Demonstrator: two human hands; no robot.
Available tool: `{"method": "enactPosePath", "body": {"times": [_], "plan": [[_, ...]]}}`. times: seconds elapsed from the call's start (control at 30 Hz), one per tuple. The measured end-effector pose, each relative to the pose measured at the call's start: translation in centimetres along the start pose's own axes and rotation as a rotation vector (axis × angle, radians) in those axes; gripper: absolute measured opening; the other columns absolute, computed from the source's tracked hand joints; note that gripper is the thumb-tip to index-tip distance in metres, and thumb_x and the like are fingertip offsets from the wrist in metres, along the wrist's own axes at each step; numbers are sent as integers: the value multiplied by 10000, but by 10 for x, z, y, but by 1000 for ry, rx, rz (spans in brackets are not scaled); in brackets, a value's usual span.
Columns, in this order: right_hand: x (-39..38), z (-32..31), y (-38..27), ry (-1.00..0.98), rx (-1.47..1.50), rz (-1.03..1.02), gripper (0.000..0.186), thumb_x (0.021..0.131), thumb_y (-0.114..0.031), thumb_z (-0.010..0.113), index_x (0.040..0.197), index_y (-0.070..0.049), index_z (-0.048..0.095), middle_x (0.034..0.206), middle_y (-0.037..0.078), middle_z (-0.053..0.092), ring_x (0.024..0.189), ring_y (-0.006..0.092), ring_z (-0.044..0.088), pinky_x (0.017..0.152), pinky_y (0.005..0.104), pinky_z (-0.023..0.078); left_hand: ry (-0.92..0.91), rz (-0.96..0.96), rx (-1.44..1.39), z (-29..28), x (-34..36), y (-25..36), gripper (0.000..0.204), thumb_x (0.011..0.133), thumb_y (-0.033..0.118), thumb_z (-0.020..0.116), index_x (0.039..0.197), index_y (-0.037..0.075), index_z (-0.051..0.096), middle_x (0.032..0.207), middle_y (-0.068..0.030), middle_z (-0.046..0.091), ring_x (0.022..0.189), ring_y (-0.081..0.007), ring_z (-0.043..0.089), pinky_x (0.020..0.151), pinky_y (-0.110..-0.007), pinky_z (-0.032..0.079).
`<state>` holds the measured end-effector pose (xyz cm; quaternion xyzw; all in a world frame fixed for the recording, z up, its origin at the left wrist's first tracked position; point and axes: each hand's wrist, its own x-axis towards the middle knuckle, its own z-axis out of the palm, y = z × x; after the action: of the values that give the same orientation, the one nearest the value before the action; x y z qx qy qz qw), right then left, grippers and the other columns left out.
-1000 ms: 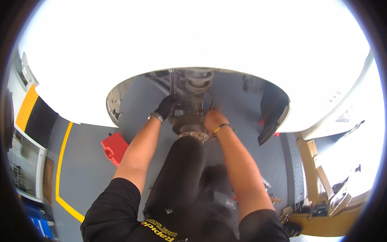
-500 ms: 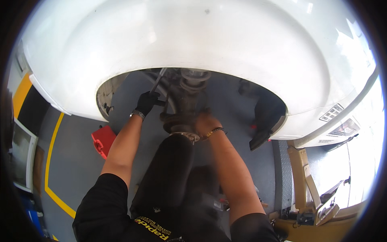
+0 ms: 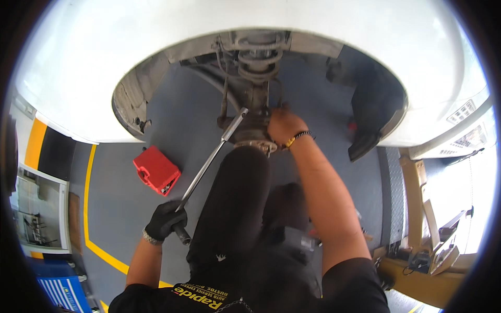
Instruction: The person works on a car's front brake assembly in a garage. They use a pneumatic impact wrench and a ratchet to remove and install bolts on the brake caliper and rotor. The person also picks up tools and a rag from the floor and moves around the vehicle.
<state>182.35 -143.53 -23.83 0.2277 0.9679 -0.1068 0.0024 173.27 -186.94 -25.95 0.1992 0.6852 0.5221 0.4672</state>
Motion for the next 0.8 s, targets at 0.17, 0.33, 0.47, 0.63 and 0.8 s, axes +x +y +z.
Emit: {"method": "enactPosePath", "body": {"times": [0.17,0.33,0.47,0.63,0.8], "plan": [[-3,-7,-7,13,92,41,380,891,-177,577,1227,-5,624,1273,255,581,1112,429,618,967,484,508,-129,431,-186,25,-60,33,371,801,247,818,1021,23,620,785,-70,643,673,-142,624,600,-310,498],[-4,-8,0,-14,6,74,393,903,-162,575,1258,3,617,1257,238,604,1135,416,614,985,465,501,150,715,1272,14,-64,123,608,584,455,928,1055,140,705,773,-19,640,666,-246,621,643,-353,516],[-3,-8,4,-35,75,73,358,891,-150,572,1206,10,628,1245,243,609,1119,417,622,956,468,517,216,790,718,6,25,134,303,872,349,766,994,97,652,716,-28,527,681,-199,554,636,-335,485],[6,0,1,-3,76,77,312,886,-141,574,1146,20,632,1204,270,610,1062,421,645,915,476,537,412,366,-47,-12,170,84,252,1002,324,630,1039,91,539,733,-5,496,457,-71,405,428,-271,360],[0,-5,-3,-30,104,105,324,889,-129,531,1150,16,657,1174,265,652,1167,395,605,969,446,521,289,407,-149,7,263,78,294,1016,356,594,1097,83,521,776,-33,543,485,-85,439,442,-268,400]]}}
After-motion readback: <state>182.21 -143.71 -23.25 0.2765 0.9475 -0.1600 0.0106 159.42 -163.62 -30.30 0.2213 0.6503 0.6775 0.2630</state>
